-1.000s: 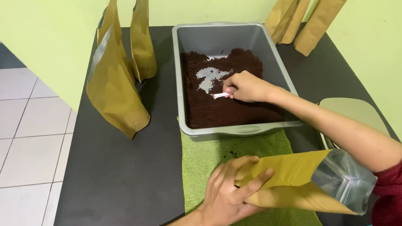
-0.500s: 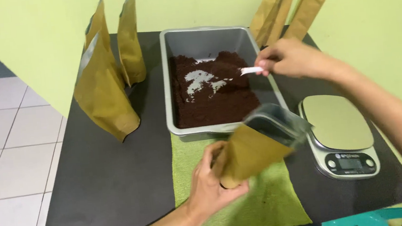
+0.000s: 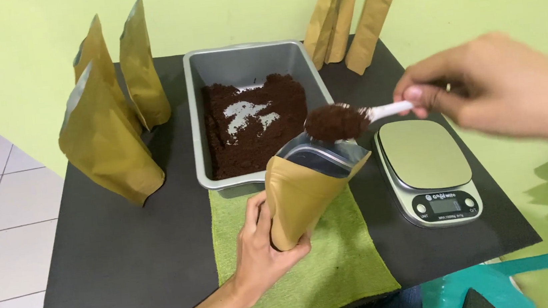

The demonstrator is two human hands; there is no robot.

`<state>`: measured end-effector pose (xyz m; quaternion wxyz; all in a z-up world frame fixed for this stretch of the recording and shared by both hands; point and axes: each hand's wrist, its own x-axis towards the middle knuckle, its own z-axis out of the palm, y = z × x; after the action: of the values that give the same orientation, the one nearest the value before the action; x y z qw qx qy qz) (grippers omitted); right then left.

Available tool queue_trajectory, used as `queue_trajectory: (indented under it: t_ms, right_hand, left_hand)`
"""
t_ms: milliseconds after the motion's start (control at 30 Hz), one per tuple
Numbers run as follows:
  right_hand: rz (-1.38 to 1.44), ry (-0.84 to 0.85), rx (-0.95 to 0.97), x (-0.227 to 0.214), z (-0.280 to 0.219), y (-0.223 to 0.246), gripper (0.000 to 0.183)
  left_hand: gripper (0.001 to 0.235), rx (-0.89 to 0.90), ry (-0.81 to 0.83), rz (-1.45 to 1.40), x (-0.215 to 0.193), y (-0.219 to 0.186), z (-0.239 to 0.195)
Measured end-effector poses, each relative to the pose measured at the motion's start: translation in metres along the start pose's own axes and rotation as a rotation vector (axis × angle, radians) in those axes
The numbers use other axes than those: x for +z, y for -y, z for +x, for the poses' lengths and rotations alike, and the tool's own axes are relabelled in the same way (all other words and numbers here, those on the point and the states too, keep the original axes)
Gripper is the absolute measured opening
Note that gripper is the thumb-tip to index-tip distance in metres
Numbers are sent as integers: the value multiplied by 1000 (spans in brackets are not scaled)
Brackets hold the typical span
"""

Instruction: Filling stand-up pouches with ground coffee using a spoon and weighing them on a digital scale.

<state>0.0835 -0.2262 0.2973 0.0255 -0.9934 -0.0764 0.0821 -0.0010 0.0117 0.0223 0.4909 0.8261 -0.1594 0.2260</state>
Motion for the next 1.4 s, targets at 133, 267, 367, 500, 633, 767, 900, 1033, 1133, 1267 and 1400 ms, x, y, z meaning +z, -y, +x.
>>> queue_trajectory:
  t_ms: [133,267,367,500,633,767,900,1033,1133,1267,1400]
  right_hand:
    - [-294,-363,-411,46,-23,-3,13]
    - [-488,-787,-881,70,-34,-11,26]
    - [-465,-845,-891,65,-28,-25,19]
    - [-223,-814,-744,58,-24,-28,11]
    - [29,-641,-576,75,24,-20,11]
    - [128,-344,-421,116,73,11,17]
    - [188,-249,-608,152,94,2,11]
    - [254,-428,-645,172,89,-25,17]
    - [293,-505,-648,186,76,-52,14]
    - [379,-433,-723,167,14,-32,13]
    - [585,-33,-762,193,-4,-36,41]
  left_hand:
    - [77,-7,-3,3,0,1,0]
    - [78,16,-16,-3,1,3,0]
    - [79,-10,1,-26,1,3,0]
    - [77,-9,-16,-19,2,5,0]
    - [84,-106,27,-77,1,2,1]
    - [100,-397,39,-180,-3,-13,10]
    - [104,-457,-25,-313,-7,-31,17]
    - [109,-343,-144,-341,-5,-32,24]
    - [120,-222,-209,-333,-2,-26,25]
    - [128,-95,-123,-393,-13,-32,22]
    - [94,-47,-26,-301,-14,1,-12]
